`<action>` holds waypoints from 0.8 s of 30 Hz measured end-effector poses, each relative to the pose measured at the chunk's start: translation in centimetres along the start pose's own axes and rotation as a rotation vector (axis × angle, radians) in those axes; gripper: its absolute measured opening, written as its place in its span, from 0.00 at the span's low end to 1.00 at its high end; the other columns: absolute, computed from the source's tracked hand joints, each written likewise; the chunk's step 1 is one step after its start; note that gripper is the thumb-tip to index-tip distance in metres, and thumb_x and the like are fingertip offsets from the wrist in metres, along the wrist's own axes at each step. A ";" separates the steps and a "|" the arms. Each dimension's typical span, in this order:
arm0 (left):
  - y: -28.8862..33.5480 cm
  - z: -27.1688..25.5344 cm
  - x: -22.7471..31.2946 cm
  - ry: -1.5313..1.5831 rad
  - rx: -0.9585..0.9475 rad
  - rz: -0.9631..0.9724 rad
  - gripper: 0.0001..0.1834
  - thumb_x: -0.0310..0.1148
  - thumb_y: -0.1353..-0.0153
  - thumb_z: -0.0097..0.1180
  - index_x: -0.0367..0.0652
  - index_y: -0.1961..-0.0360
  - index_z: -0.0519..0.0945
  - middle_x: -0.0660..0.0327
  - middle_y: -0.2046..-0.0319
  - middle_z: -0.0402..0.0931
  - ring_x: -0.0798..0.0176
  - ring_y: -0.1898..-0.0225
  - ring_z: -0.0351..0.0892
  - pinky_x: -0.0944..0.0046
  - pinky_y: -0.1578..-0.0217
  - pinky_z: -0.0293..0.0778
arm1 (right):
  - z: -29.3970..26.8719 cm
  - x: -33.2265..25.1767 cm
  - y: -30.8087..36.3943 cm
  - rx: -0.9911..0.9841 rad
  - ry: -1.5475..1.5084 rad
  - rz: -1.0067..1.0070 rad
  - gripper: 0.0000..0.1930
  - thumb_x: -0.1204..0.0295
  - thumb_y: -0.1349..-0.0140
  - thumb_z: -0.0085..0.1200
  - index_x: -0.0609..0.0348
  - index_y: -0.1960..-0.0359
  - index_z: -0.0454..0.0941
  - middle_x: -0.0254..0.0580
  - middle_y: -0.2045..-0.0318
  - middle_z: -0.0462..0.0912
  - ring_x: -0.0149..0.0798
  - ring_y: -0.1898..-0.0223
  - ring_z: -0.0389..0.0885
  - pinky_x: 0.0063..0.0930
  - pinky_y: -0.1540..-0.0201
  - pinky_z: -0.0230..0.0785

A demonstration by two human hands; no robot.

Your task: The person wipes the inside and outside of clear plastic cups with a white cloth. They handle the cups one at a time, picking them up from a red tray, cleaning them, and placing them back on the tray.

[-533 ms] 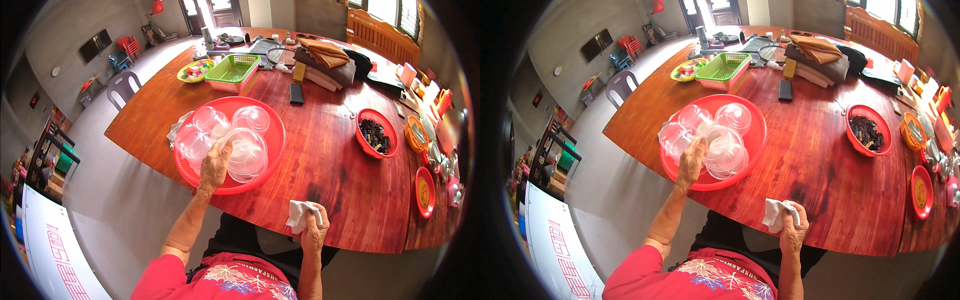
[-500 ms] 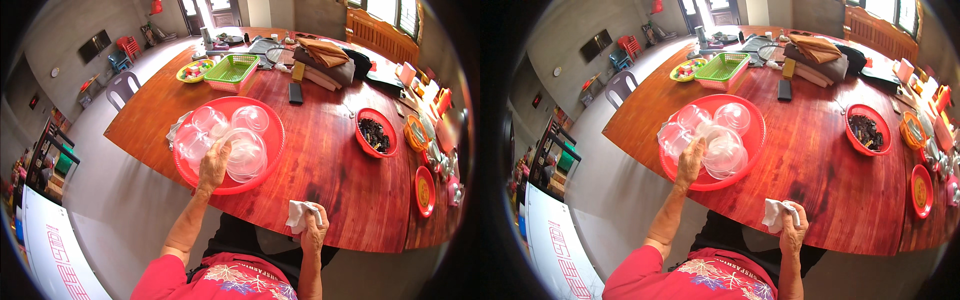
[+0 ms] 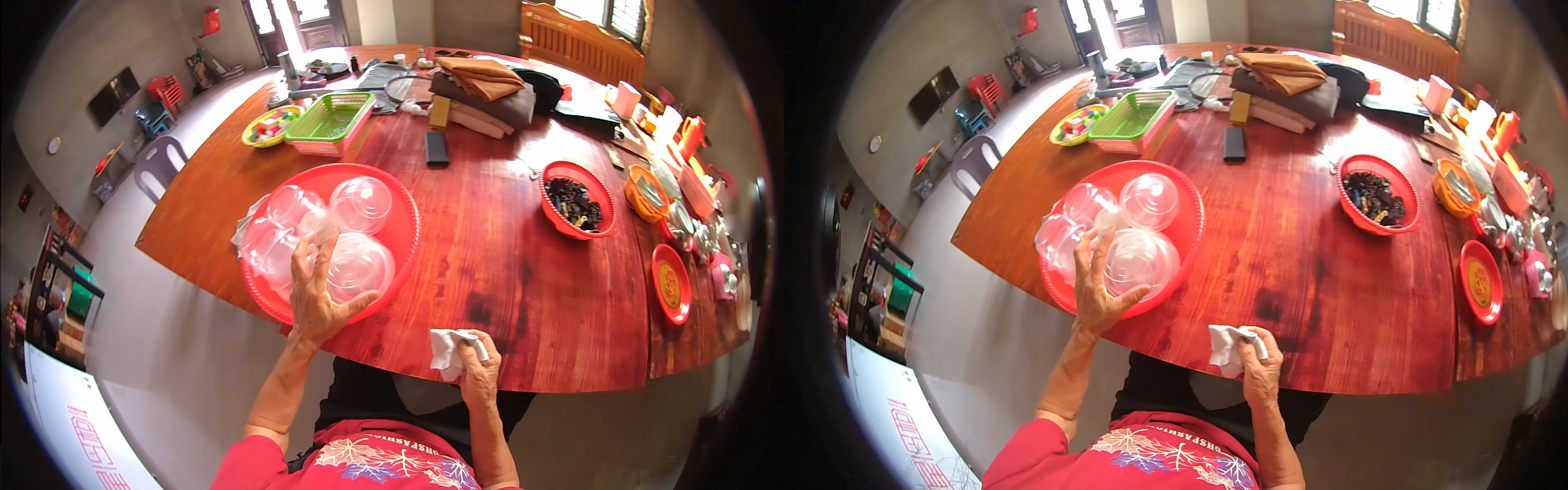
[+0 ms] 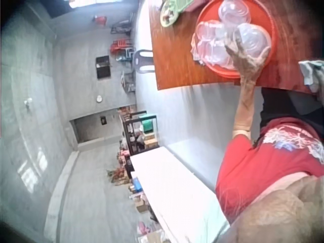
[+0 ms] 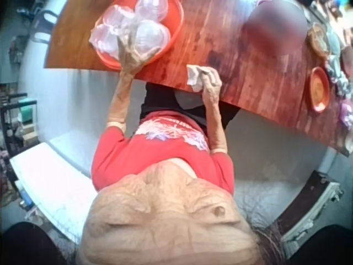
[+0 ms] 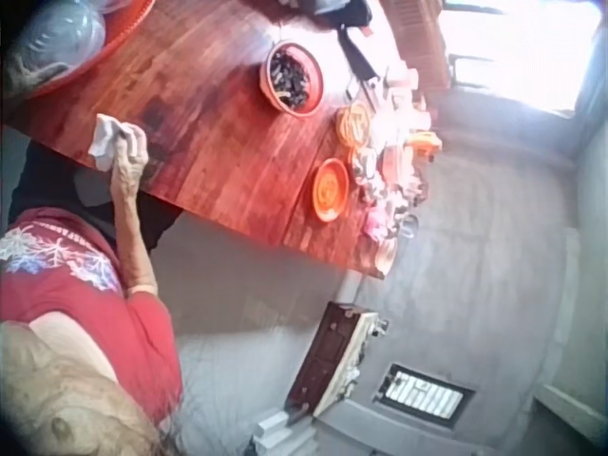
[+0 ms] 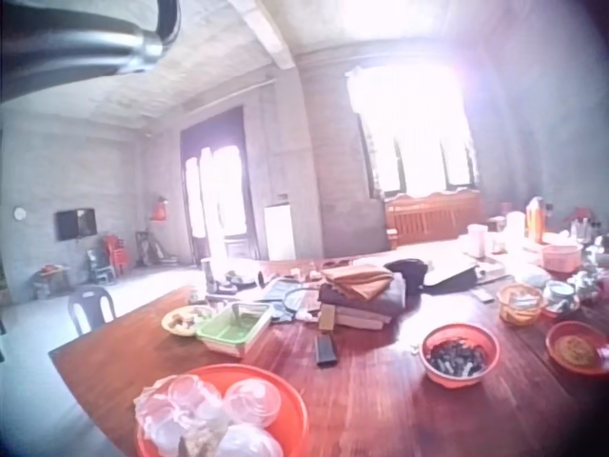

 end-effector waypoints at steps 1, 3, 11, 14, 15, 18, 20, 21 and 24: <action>-0.1 0.0 0.3 -0.006 0.000 0.023 0.45 0.44 0.59 0.74 0.45 0.38 0.68 0.49 0.41 0.58 0.46 0.40 0.63 0.50 0.43 0.67 | 0.1 0.0 0.0 -0.007 -0.010 -0.010 0.08 0.77 0.36 0.54 0.61 0.56 0.76 0.30 0.64 0.79 0.23 0.62 0.75 0.17 0.58 0.68; 0.0 0.8 -0.5 -0.005 -0.015 -0.008 0.45 0.41 0.61 0.75 0.47 0.39 0.69 0.50 0.41 0.58 0.46 0.41 0.64 0.50 0.44 0.69 | 0.3 -0.1 0.0 -0.020 0.013 -0.003 0.08 0.76 0.36 0.54 0.60 0.56 0.76 0.30 0.64 0.79 0.23 0.62 0.75 0.17 0.58 0.68; 0.8 1.5 -0.7 -0.153 -0.055 0.062 0.43 0.48 0.57 0.71 0.45 0.39 0.68 0.46 0.38 0.55 0.41 0.38 0.57 0.45 0.42 0.63 | 1.0 0.0 0.3 -0.035 0.010 0.022 0.08 0.75 0.36 0.54 0.60 0.56 0.76 0.31 0.66 0.80 0.23 0.65 0.77 0.18 0.64 0.71; 2.0 -0.4 -0.6 0.004 0.165 0.000 0.47 0.45 0.51 0.69 0.43 0.34 0.59 0.49 0.34 0.48 0.46 0.32 0.48 0.44 0.37 0.55 | 0.8 0.1 0.4 -0.038 0.042 0.043 0.08 0.75 0.37 0.54 0.59 0.57 0.76 0.30 0.67 0.80 0.22 0.67 0.76 0.17 0.66 0.71; 2.6 -1.1 -1.4 -0.048 0.260 -0.004 0.47 0.45 0.49 0.67 0.43 0.33 0.55 0.50 0.33 0.46 0.47 0.31 0.47 0.43 0.37 0.53 | 0.6 0.0 0.4 -0.032 0.047 0.049 0.08 0.75 0.37 0.54 0.59 0.57 0.76 0.30 0.67 0.80 0.22 0.67 0.76 0.17 0.66 0.70; 4.8 -3.0 -4.7 0.135 0.528 -0.264 0.45 0.42 0.44 0.62 0.46 0.31 0.50 0.52 0.31 0.43 0.48 0.30 0.44 0.41 0.36 0.50 | 0.4 0.0 0.2 -0.007 0.063 0.060 0.08 0.73 0.37 0.55 0.58 0.57 0.76 0.30 0.67 0.79 0.22 0.68 0.76 0.17 0.68 0.70; 7.6 -3.6 -7.4 0.238 0.588 -0.603 0.48 0.42 0.45 0.63 0.44 0.30 0.48 0.51 0.31 0.41 0.46 0.31 0.45 0.40 0.36 0.49 | 0.4 0.2 -0.2 -0.004 0.050 0.057 0.07 0.75 0.37 0.53 0.60 0.58 0.75 0.35 0.67 0.81 0.26 0.67 0.79 0.20 0.66 0.73; 9.3 -3.5 -9.2 0.298 0.578 -0.719 0.48 0.44 0.46 0.65 0.44 0.31 0.49 0.50 0.31 0.41 0.45 0.31 0.45 0.40 0.37 0.51 | 0.4 0.4 -0.3 -0.010 0.039 0.052 0.07 0.75 0.36 0.53 0.60 0.58 0.75 0.35 0.67 0.81 0.26 0.67 0.79 0.20 0.67 0.74; 10.1 -2.5 -8.8 1.055 0.316 -1.205 0.45 0.44 0.48 0.65 0.43 0.33 0.56 0.49 0.33 0.51 0.45 0.33 0.52 0.39 0.40 0.58 | 0.2 0.7 -0.6 -0.016 0.031 0.054 0.06 0.75 0.36 0.53 0.59 0.59 0.76 0.35 0.67 0.81 0.26 0.68 0.79 0.20 0.68 0.74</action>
Point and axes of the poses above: each hand's wrist, its own y-axis away from the middle knuckle, its own z-axis out of the palm, x = y × z, the point moved 2 cm from there along -y, towards the middle knuckle
